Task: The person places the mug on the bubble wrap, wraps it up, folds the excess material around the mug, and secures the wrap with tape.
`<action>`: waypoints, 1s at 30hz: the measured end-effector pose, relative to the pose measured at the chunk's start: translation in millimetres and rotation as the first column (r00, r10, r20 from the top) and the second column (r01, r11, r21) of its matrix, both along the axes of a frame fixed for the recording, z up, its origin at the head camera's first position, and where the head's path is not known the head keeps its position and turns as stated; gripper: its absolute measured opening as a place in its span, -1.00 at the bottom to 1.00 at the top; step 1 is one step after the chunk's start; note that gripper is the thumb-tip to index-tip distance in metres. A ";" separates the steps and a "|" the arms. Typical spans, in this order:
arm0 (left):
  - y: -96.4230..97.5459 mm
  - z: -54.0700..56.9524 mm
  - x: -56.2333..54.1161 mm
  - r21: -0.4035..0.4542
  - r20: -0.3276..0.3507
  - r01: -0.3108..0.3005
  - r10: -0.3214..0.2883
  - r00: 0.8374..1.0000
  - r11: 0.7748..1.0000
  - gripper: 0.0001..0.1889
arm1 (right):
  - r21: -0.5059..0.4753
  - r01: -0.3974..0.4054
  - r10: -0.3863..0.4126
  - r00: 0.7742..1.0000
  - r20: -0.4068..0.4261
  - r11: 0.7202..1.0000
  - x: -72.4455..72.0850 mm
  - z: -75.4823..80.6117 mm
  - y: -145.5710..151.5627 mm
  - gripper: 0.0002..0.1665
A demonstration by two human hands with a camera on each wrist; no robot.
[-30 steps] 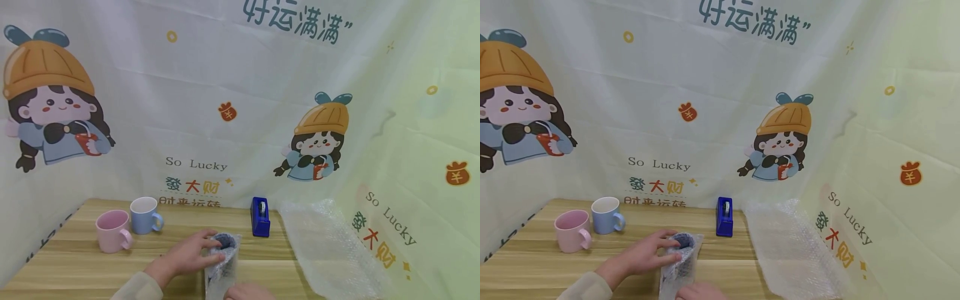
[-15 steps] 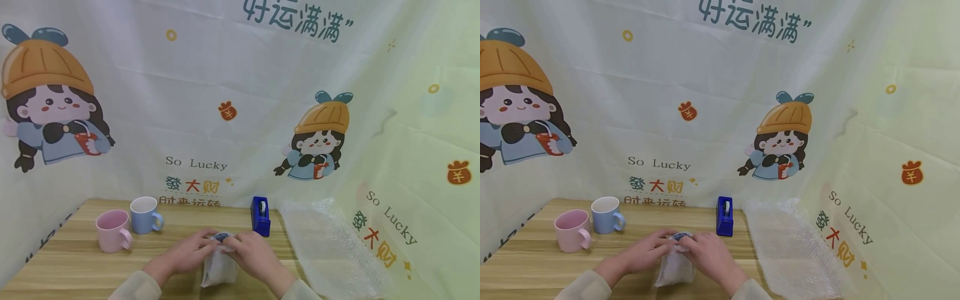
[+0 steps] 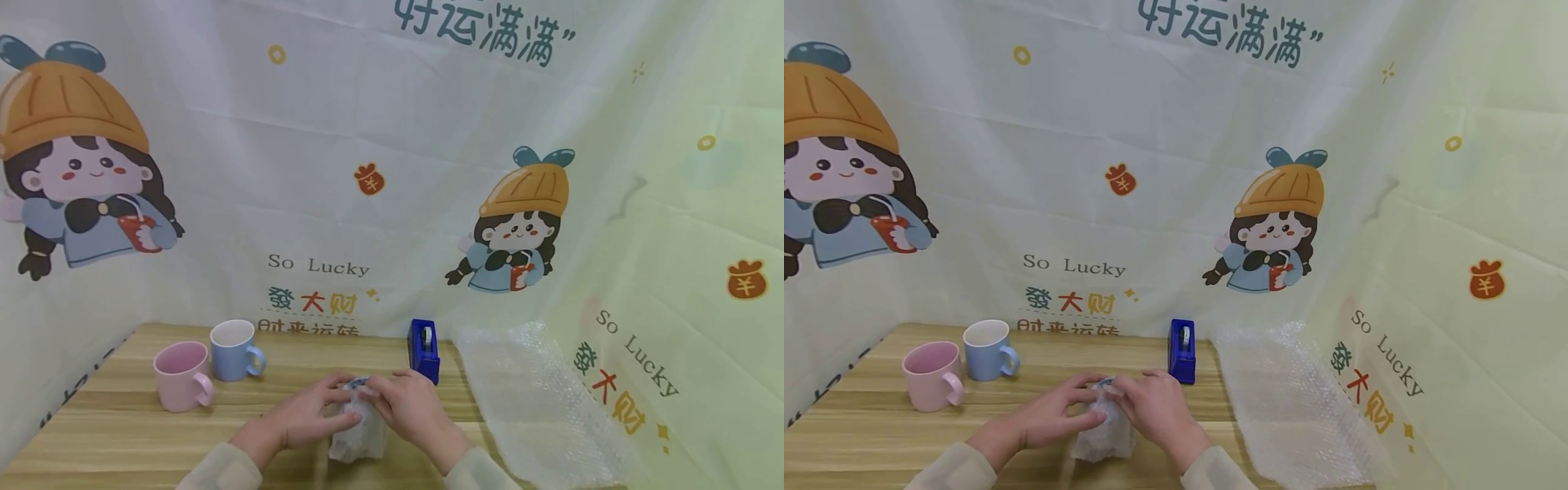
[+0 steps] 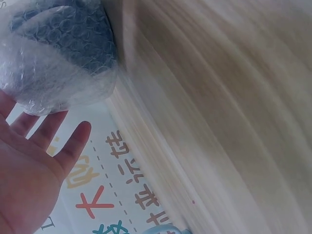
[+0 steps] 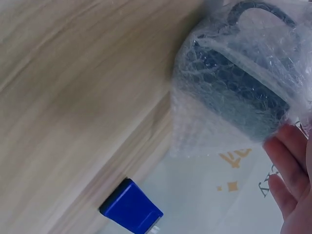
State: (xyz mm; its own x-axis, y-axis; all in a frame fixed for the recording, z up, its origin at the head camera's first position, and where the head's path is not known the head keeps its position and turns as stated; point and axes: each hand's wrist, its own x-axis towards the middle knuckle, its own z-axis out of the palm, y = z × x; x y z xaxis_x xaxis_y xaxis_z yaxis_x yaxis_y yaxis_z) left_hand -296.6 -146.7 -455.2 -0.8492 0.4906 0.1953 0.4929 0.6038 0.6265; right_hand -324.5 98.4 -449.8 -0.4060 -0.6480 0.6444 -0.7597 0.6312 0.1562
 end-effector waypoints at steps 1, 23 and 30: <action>0.0 -0.4 0.7 -0.001 0.001 -0.007 0.007 1.000 1.000 -0.40 | -0.014 0.003 -0.003 1.000 0.006 1.000 0.1 -0.6 -0.3 -0.82; -0.1 -2.6 5.1 -0.012 0.022 -0.014 0.014 1.000 1.000 -0.33 | 0.130 -0.049 0.056 0.997 -0.047 0.990 16.8 -21.4 20.7 -0.35; -0.5 0.0 4.2 0.044 0.034 -0.018 0.016 0.999 0.999 -0.36 | 0.047 -0.069 0.064 0.993 0.095 0.996 17.3 -23.2 16.6 -0.46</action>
State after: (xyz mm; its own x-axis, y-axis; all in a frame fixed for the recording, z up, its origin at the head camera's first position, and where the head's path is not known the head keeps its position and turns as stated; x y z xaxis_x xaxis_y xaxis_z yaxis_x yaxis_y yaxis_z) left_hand -292.4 -147.2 -455.1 -0.8638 0.4676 0.1876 0.4609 0.5832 0.6689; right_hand -307.1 115.0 -472.9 -0.4177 -0.7065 0.5713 -0.8127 0.5716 0.1128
